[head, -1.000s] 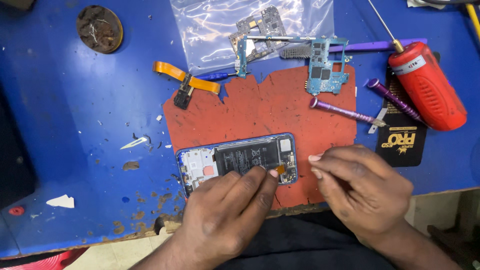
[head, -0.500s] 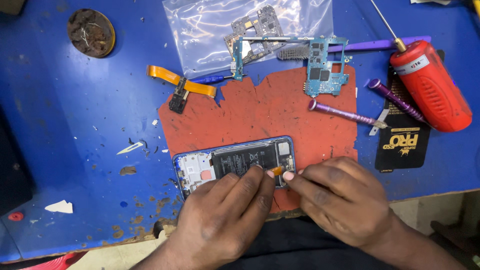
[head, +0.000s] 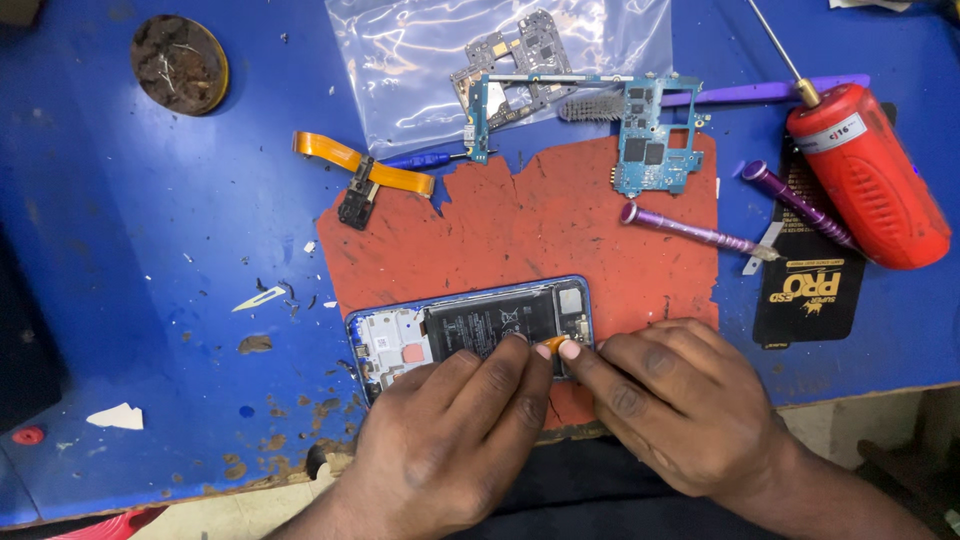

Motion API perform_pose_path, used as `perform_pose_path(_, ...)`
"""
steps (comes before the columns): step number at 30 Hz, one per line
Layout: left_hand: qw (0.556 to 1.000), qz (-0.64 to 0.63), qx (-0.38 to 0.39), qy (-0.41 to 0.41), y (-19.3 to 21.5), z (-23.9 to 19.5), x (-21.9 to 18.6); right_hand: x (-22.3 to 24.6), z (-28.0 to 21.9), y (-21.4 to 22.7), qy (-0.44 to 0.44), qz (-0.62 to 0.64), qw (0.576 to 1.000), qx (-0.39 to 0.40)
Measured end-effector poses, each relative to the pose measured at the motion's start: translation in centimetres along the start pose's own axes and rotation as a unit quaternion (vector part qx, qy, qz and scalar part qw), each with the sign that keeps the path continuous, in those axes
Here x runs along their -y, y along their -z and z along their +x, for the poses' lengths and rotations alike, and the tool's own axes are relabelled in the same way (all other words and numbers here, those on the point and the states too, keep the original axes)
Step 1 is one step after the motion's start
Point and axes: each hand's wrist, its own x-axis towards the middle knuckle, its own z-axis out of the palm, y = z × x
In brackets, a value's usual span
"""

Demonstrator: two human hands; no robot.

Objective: The person uses a red electric screwdriver to remove screws from a disassembled smartphone, then uses a purple screwdriver to adjust internal components and connect a ribbon cable. The person handles the battery, motherboard, and ribbon cable while working on the phone's internal assembly.

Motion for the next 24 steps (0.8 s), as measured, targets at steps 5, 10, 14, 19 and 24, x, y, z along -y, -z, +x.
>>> perform_pose_path(5, 1.0, -0.005, -0.001, 0.0, -0.03, -0.01, 0.04, 0.0, -0.09, -0.03, -0.002, 0.0, 1.0, 0.006)
perform_pose_path(10, 1.0, -0.009, 0.004, 0.0, -0.07, -0.12, 0.12, -0.06, 0.01, -0.04, -0.001, 0.006, 1.0, 0.008)
perform_pose_path(14, 1.0, -0.009, 0.0, -0.005, -0.04, -0.14, 0.22, 0.04, 0.24, 0.15, -0.002, 0.001, 1.0, 0.017)
perform_pose_path(19, 1.0, -0.015, -0.002, -0.004, -0.09, -0.29, 0.31, -0.02, 0.48, 0.25, -0.003, 0.002, 1.0, 0.024)
perform_pose_path(24, 1.0, -0.01, -0.009, 0.007, -0.18, -0.2, -0.01, -0.04, 0.45, 0.38, -0.013, 0.006, 0.999, 0.03)
